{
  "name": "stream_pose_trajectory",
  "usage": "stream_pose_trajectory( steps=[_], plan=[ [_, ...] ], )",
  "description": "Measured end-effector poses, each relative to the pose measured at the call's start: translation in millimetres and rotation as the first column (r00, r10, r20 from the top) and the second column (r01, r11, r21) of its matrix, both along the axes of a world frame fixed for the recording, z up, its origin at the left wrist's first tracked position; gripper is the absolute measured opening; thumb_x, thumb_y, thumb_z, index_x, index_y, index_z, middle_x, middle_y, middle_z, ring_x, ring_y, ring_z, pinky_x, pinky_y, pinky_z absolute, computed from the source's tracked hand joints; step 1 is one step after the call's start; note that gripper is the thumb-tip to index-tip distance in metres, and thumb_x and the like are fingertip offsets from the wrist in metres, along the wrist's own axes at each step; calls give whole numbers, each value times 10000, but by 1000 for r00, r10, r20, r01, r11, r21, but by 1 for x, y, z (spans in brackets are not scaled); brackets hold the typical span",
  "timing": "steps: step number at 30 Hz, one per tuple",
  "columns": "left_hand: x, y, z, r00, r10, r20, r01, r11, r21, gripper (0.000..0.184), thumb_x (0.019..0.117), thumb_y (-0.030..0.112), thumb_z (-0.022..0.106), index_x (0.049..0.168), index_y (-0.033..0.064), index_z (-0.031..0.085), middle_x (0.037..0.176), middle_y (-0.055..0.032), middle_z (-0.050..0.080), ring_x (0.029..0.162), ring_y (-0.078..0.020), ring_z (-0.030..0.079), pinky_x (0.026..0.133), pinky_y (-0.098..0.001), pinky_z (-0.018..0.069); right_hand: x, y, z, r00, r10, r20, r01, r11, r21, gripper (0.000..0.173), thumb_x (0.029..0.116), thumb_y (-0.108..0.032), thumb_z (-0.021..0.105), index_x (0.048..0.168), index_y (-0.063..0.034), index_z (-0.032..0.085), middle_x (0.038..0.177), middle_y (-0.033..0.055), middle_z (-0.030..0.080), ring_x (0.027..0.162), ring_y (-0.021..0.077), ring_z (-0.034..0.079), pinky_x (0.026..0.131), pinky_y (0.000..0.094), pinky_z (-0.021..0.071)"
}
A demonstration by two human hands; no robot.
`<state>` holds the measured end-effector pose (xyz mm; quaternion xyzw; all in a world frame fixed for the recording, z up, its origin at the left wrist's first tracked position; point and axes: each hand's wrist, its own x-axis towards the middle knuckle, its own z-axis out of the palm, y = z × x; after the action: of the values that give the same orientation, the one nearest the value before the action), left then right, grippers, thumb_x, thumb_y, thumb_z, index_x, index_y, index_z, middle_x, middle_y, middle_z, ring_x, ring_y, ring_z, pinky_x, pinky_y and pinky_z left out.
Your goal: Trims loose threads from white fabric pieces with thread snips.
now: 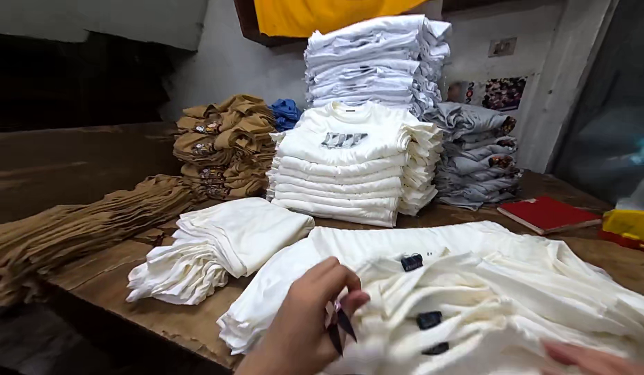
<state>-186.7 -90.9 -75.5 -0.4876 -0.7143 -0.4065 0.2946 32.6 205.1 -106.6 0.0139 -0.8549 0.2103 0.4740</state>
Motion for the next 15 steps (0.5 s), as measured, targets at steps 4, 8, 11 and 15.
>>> stream_pose_trajectory(
  steps=[4, 8, 11, 15],
  plan=[
    [-60, 23, 53, 950, 259, 177, -248, 965, -84, 169, 959, 241, 712, 921, 78, 730, 772, -41, 646, 693, -172, 618, 641, -409, 545, -52, 37, 86, 995, -42, 95, 38, 998, 43, 398, 1007, -329, 632, 1238, -8, 680, 1136, 166, 714, 1062, 248, 676, 893, 463, 559],
    [-140, 67, 67, 806, 448, 388, -338, 885, -319, 324, 981, 356, 700, 939, 35, 712, 841, -161, 667, 802, -336, 660, 718, -572, 539, -149, 78, 137, 929, -96, 357, 159, 975, -152, 398, 987, -242, 710, 1288, 8, 637, 1238, 225, 670, 1151, 372, 657, 998, 598, 513],
    [-177, 78, 28, 726, 594, 346, -381, 767, -517, 537, 912, 455, 754, 1191, 1, 685, 1262, -268, 627, 1112, -445, 646, 924, -645, 521, -199, 126, 118, 824, -194, 532, 314, 938, -145, 678, 979, -411, 696, 1445, 40, 499, 1376, 290, 588, 1277, 440, 583, 1077, 619, 454],
    [-204, 64, -49, 511, 766, 390, -343, 597, -725, 1048, 789, 750, 709, 1482, -6, 494, 1524, -331, 430, 1313, -508, 533, 1037, -661, 470, -215, 178, 45, 495, -294, 818, 549, 835, -32, 987, 829, -701, 712, 1443, 45, 512, 1381, 293, 592, 1323, 431, 556, 1111, 629, 415]
  ],
)
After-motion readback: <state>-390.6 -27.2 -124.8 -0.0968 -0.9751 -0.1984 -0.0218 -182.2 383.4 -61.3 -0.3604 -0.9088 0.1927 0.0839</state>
